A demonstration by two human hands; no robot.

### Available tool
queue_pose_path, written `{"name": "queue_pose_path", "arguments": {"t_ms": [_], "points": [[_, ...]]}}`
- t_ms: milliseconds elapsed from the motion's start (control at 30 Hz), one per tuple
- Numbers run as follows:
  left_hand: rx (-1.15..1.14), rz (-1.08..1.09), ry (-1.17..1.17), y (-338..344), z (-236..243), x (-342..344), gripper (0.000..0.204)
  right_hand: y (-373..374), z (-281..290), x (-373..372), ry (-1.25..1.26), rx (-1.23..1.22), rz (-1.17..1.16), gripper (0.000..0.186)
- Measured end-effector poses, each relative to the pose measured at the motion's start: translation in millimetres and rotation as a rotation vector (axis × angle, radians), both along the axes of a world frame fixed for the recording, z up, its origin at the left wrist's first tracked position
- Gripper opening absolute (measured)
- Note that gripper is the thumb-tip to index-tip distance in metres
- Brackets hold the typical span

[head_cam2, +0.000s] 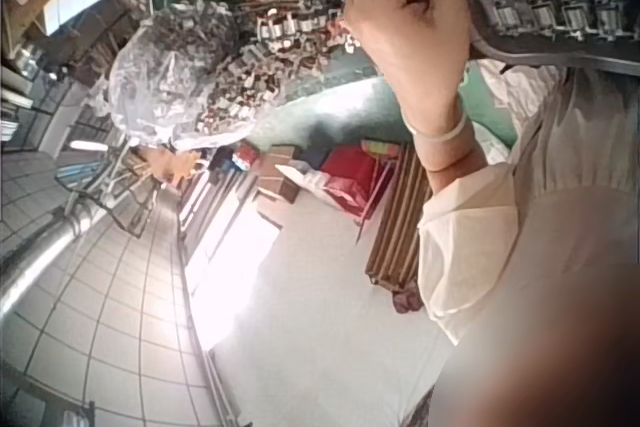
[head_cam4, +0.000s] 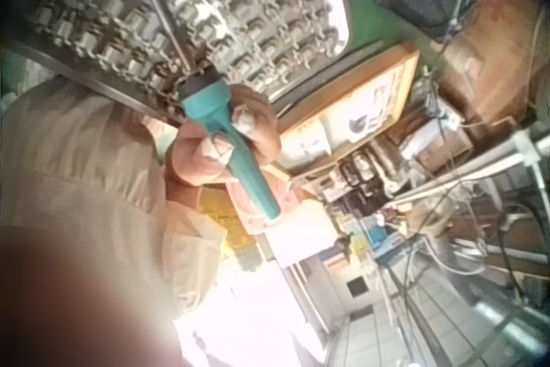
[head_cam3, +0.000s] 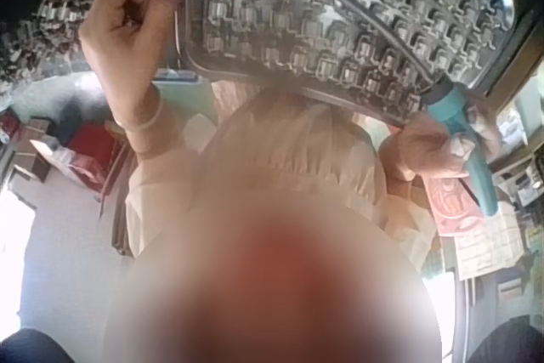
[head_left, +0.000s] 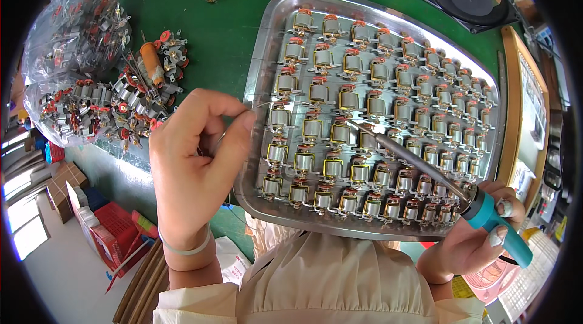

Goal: Soldering wires onto small electric motors or electronic components arranged in a metal tray.

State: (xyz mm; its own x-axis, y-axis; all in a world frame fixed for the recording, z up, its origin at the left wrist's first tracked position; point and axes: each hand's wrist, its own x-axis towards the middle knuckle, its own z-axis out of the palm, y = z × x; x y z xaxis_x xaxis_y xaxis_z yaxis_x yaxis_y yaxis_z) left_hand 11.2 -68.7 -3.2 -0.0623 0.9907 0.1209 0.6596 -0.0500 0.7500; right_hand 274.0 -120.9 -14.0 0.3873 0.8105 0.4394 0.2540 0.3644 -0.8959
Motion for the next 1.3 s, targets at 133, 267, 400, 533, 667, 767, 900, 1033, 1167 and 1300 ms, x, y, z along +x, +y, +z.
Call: {"name": "queue_pose_path", "arguments": {"t_ms": [133,267,400,533,667,767,900,1033,1167,1300], "points": [[0.008,0.008,0.003,-1.3,-2.1,-3.7,0.006,0.1,1.7,-5.5,-0.022,-0.071,0.09,0.033],[0.004,-0.007,0.009,-1.6,-7.5,-6.8,0.006,1.9,1.5,-14.3,-0.052,-0.103,0.082,0.035],[-0.029,-0.016,0.004,-1.5,-7.3,-9.5,0.006,2.9,1.5,-17.9,-0.03,-0.131,0.092,0.036],[-0.022,-0.034,-0.017,-0.9,-10.4,-10.0,0.006,4.6,1.7,-21.7,-0.037,-0.125,0.077,0.036],[-0.039,-0.04,-0.012,-0.2,-10.4,-9.1,0.006,5.0,0.6,-22.6,-0.022,-0.141,0.076,0.036],[-0.064,-0.038,-0.009,-0.9,-9.4,-9.4,0.006,4.8,1.3,-22.8,-0.025,-0.147,0.07,0.036],[-0.065,-0.038,0.002,-0.8,-8.8,-9.1,0.006,4.6,1.4,-23.1,-0.027,-0.151,0.071,0.035],[-0.02,-0.032,-0.007,-0.6,-6.8,-9.9,0.006,4.4,0.7,-20.8,-0.036,-0.136,0.069,0.035],[0.023,0.017,-0.006,-1.0,-3.1,-11.4,0.006,4.6,1.8,-20.8,-0.025,-0.077,0.049,0.033],[0.003,0.054,0.005,-4.7,-2.3,-21.1,0.006,4.2,1.7,-22.9,-0.041,-0.06,0.065,0.032]]}}
